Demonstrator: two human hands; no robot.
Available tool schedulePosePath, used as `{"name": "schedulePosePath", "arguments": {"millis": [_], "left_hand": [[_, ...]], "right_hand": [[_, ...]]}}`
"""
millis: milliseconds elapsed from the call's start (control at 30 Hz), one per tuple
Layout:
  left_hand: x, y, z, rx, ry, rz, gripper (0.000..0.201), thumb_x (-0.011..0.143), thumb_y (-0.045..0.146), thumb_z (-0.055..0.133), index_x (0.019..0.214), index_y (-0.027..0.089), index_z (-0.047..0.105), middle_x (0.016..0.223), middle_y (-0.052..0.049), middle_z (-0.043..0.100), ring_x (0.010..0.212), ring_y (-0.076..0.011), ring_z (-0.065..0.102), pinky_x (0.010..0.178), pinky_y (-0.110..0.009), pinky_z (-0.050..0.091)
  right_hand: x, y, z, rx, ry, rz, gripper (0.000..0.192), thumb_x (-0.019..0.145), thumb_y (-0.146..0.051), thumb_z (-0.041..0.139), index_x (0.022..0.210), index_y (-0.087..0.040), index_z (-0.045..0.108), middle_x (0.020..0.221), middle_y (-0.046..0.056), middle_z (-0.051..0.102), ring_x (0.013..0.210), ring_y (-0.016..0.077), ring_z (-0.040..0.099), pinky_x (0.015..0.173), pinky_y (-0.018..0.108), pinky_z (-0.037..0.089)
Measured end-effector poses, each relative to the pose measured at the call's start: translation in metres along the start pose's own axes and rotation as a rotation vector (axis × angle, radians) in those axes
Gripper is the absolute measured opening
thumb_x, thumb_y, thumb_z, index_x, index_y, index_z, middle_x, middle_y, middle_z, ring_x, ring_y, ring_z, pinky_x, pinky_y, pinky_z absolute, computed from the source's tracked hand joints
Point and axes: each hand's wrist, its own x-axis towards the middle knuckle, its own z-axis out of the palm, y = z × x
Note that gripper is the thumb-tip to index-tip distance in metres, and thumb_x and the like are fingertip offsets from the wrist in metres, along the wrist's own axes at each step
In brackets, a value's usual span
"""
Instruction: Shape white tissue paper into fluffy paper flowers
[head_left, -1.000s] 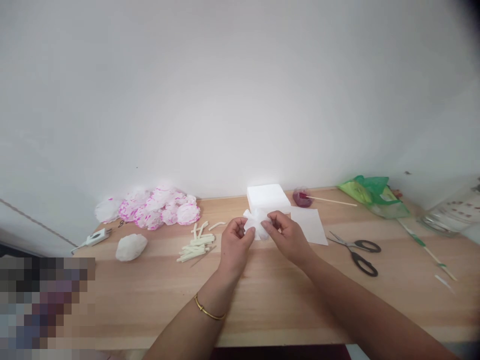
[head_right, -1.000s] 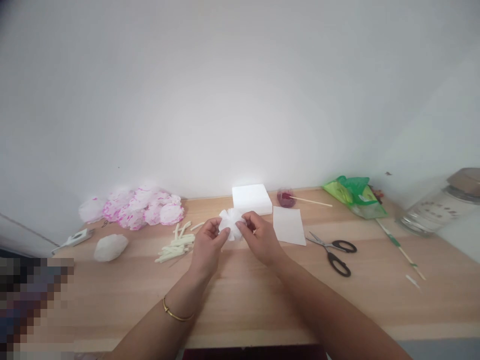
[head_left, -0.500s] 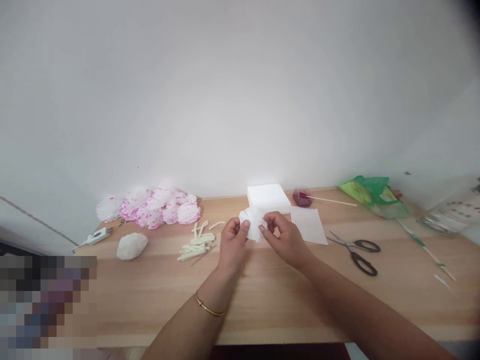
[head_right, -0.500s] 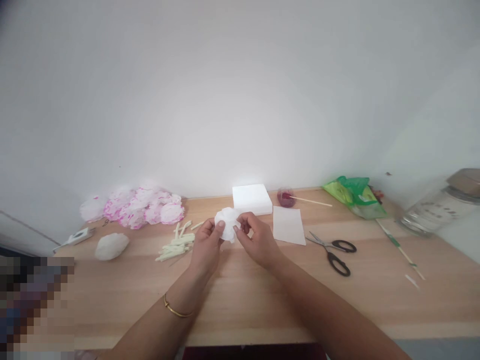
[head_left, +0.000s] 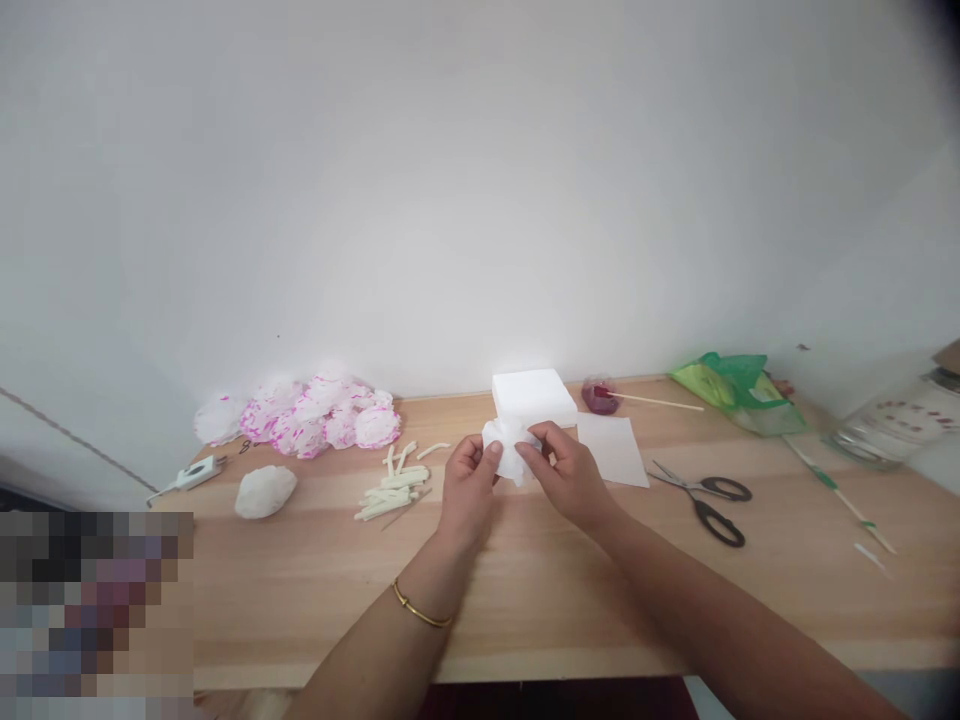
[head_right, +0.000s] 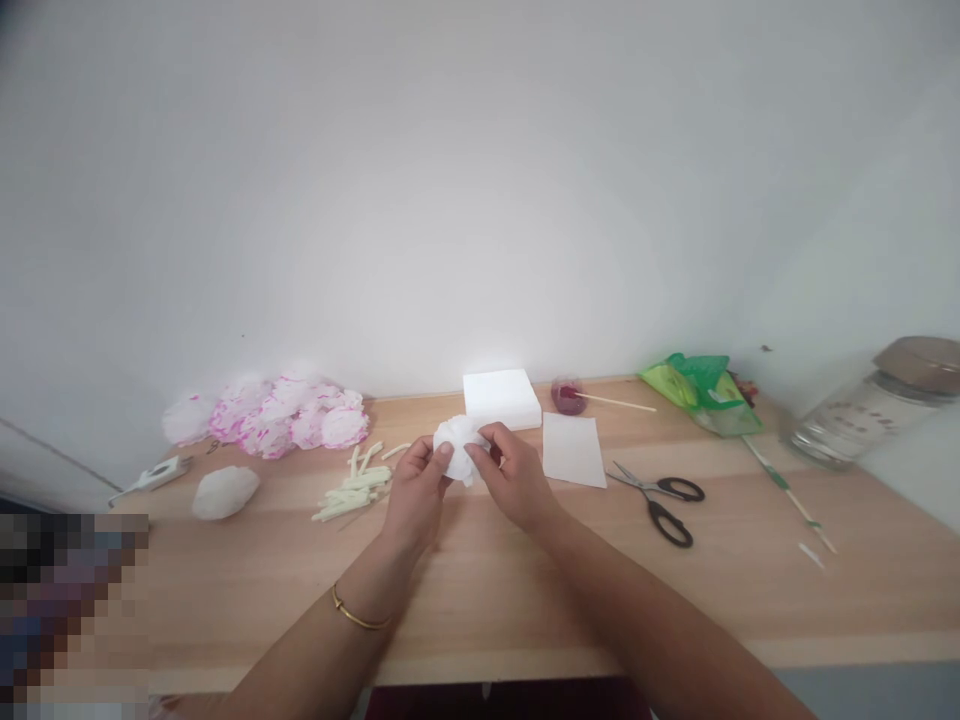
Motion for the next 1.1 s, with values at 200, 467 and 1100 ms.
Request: {"name": "schedulePosePath", "arguments": {"millis": [200,467,1100], "left_hand": [[-0.003,0.002,0.005,0.211,-0.065,0.03,0.031,0.069,0.026,0.07,0.094,0.016,0.055,0.087,-0.002,0.063,0.076,-0.0127,0.057,0.069,-0.025,0.045],[-0.005,0.001,-0.002,0.8,-0.038,0.339,0.021,0.072,0.015,0.059,0.093,0.018,0.057,0.085,-0.002,0.058,0.075,-0.0133,0.051,0.071,-0.026,0.042],[-0.001,-0.004,-0.009,0.292,-0.023,0.099,0.035,0.082,0.047,0.054,0.072,0.015,0.062,0.067,-0.001,0.053,0.067,-0.0122,0.05,0.066,-0.023,0.043]], "right_hand": [[0.001,0.0,-0.001,-0.005,0.074,0.0,0.016,0.087,-0.034,0.05,0.081,-0.019,0.053,0.064,-0.003,0.05,0.059,0.0113,0.045,0.056,0.022,0.037],[0.002,0.003,-0.001,0.001,0.079,0.032,0.018,0.088,-0.035,0.05,0.081,-0.019,0.053,0.062,-0.004,0.048,0.058,0.0111,0.045,0.056,0.022,0.037],[0.0,0.012,-0.002,-0.084,0.043,-0.096,0.018,0.09,-0.035,0.045,0.087,-0.018,0.053,0.072,0.0,0.055,0.064,0.0136,0.049,0.061,0.025,0.04]]}}
